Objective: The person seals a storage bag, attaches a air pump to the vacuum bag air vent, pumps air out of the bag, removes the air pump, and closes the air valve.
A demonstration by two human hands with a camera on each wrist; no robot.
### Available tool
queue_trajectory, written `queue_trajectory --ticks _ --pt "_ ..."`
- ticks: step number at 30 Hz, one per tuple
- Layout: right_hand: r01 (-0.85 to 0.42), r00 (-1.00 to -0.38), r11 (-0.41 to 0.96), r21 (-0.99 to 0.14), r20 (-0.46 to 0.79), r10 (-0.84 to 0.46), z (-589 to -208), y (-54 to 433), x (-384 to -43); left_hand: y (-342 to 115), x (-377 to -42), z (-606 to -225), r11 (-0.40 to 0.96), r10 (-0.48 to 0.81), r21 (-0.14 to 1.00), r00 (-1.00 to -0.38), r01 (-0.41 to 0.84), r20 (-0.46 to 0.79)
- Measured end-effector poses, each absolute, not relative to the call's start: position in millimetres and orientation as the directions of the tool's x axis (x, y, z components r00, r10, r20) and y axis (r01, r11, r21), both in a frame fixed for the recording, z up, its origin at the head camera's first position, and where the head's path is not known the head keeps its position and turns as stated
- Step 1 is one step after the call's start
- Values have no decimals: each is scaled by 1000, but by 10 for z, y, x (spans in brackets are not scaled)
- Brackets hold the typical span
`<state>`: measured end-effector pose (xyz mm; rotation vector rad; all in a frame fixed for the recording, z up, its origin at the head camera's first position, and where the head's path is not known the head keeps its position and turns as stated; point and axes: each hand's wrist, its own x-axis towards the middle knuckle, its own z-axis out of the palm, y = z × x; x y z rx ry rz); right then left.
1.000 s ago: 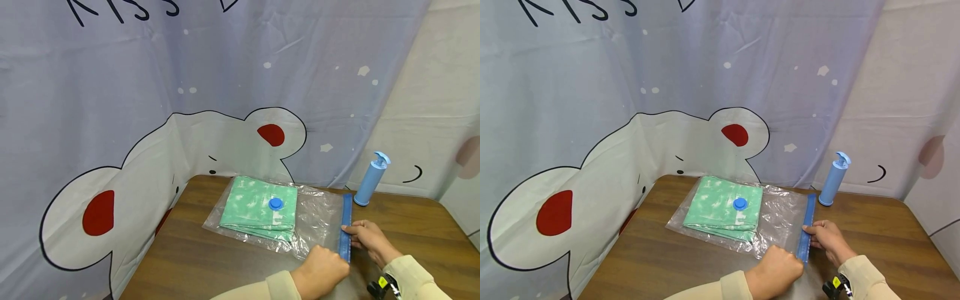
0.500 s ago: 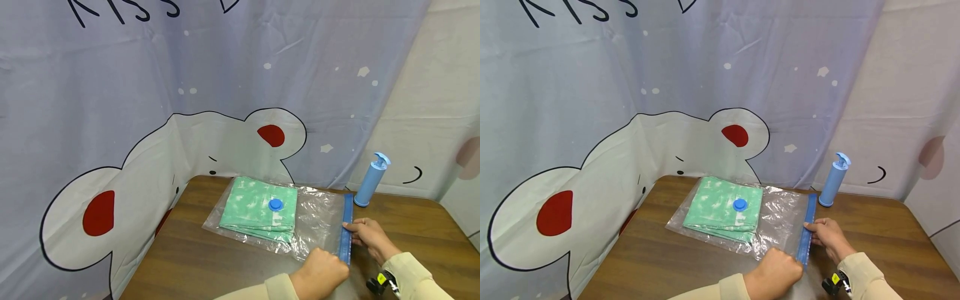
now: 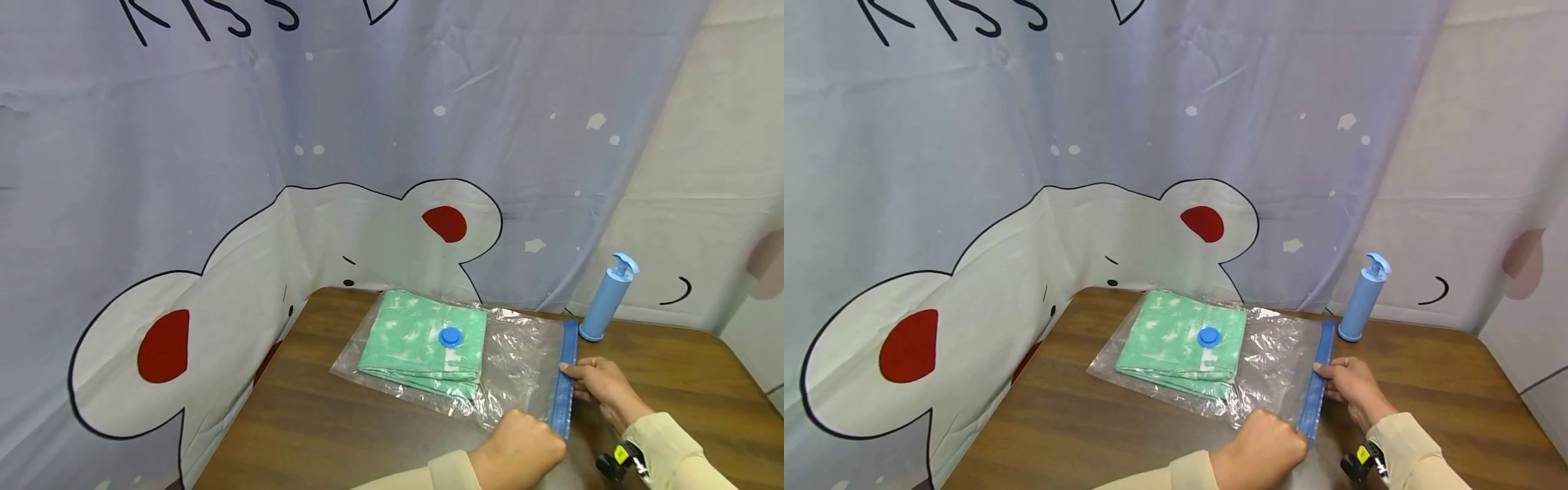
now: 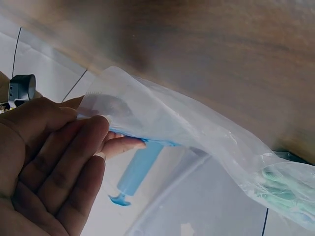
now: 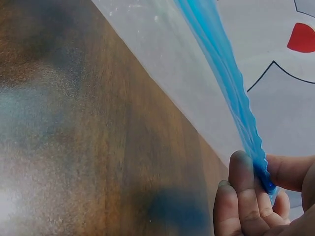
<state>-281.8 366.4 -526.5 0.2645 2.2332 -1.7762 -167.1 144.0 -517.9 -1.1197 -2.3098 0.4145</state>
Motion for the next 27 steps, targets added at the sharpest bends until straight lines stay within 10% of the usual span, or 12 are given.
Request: queue_trajectory --ticks 27 --pt "288 -949 221 -932 -308 -63 -5315 3809 -3056 1485 -1670 -5186 607 794 -503 -496 615 352"
